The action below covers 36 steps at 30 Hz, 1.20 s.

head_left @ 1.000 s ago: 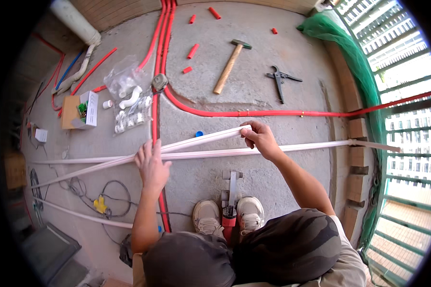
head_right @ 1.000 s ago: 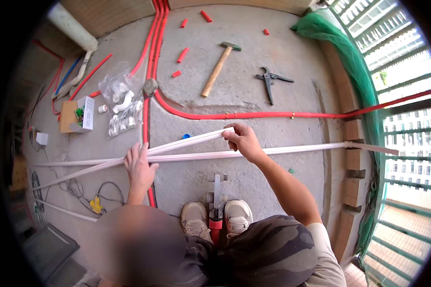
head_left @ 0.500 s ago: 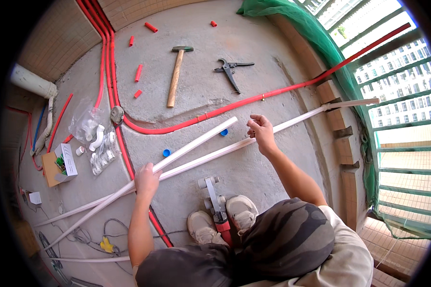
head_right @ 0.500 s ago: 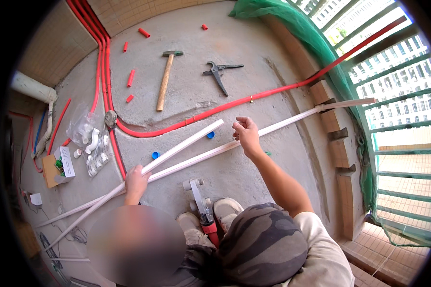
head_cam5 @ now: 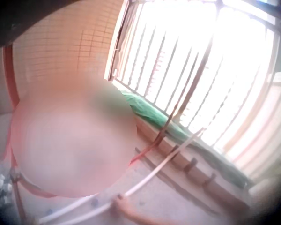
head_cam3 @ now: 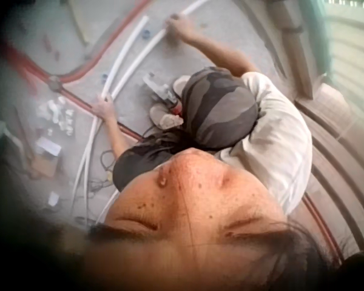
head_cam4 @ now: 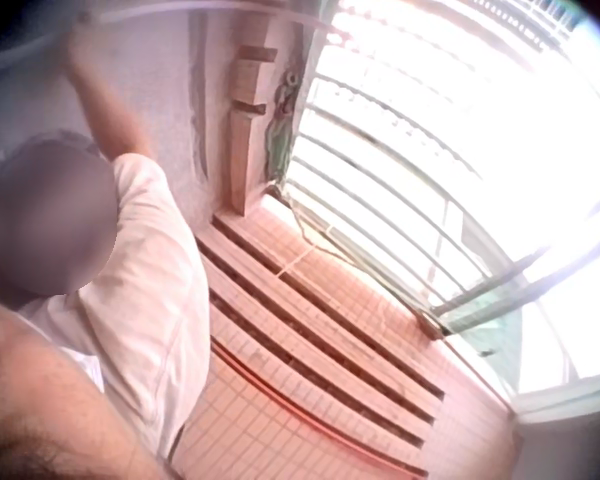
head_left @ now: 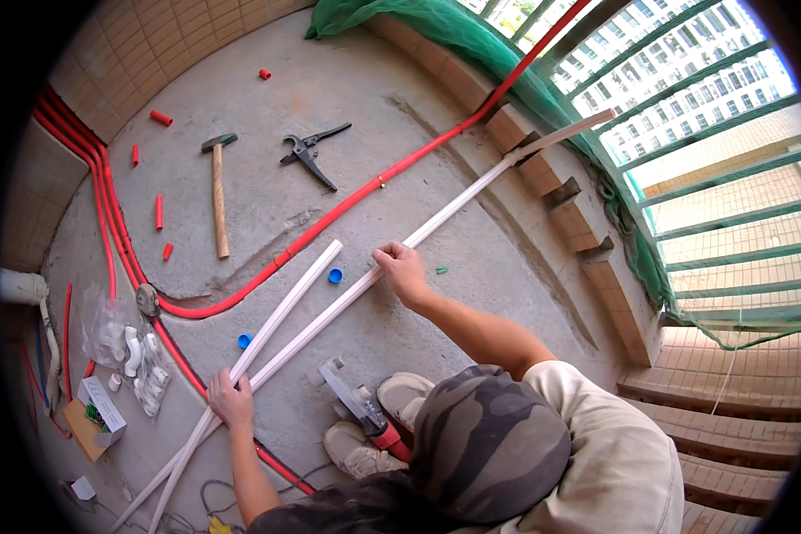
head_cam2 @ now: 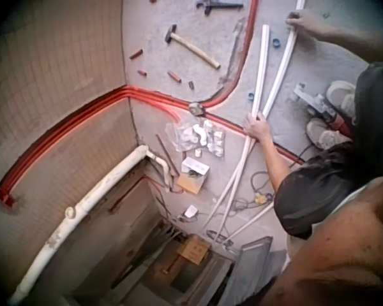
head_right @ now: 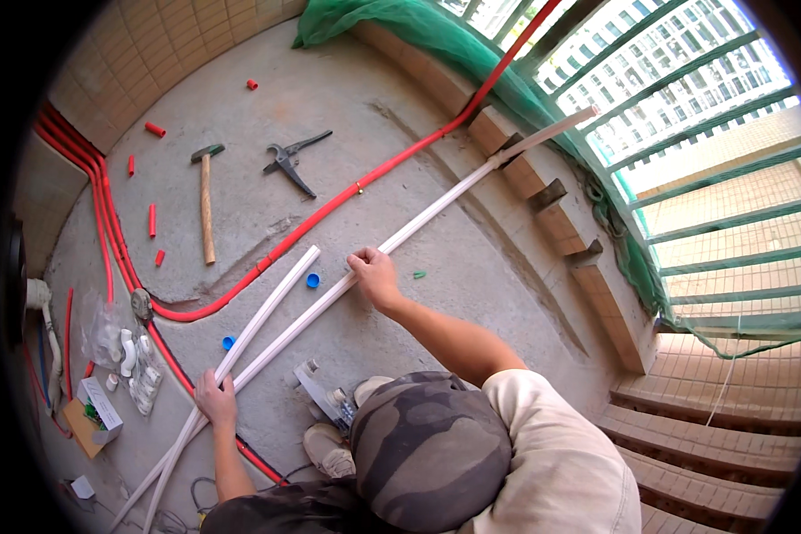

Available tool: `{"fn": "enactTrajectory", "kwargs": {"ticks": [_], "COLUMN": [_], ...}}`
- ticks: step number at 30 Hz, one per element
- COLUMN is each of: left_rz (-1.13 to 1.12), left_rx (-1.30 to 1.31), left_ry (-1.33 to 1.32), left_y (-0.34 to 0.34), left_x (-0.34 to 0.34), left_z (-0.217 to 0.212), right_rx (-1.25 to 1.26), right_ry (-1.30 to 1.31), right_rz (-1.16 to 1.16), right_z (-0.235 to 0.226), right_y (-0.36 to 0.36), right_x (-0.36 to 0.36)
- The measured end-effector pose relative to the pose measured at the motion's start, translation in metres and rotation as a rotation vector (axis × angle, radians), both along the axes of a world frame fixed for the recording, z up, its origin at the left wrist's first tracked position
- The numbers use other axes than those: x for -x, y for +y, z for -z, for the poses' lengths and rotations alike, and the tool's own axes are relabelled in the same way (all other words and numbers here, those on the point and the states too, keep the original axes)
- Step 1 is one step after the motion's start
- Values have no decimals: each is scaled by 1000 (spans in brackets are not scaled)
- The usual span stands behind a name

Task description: The person uses a pipe fusion tool to heat and join white PVC pipes with elbow and T-joint connectors. They measure a pipe with a tape measure and cut it with a pipe cutter before assembling the sections.

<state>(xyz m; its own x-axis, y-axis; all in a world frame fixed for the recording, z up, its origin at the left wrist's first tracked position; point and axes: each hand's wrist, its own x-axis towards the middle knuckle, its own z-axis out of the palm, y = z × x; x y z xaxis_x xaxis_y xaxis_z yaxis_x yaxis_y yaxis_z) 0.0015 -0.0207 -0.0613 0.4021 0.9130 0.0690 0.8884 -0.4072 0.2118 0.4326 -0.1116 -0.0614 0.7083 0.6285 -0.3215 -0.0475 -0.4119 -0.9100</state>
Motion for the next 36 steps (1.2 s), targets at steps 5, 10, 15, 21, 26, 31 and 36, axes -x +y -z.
{"fn": "enactTrajectory", "kwargs": {"ticks": [5, 10, 15, 21, 26, 31, 36], "left_rz": [-1, -48, -95, -93, -135, -134, -233], "left_rx": [-11, 51, 31, 100, 159, 237, 319], "left_ry": [6, -78, -92, -15, -49, -73, -141], "left_y": [-1, 0, 6, 4, -2, 7, 73], "left_x": [0, 1, -12, -24, -15, -5, 24], "left_z": [-1, -13, -52, -55, -36, -53, -77], "right_rx": [37, 53, 34, -140, -63, 55, 268], "right_ry": [93, 143, -231, -348, -660, -1145, -1199], "right_rz": [-97, -181, -356, -322, -488, -652, -723], "right_z": [-1, -5, -17, -36, -45, -21, -9], "right_y": [2, 5, -5, 45, 111, 154, 198], "right_x": [-7, -7, 3, -7, -18, -50, -82]}}
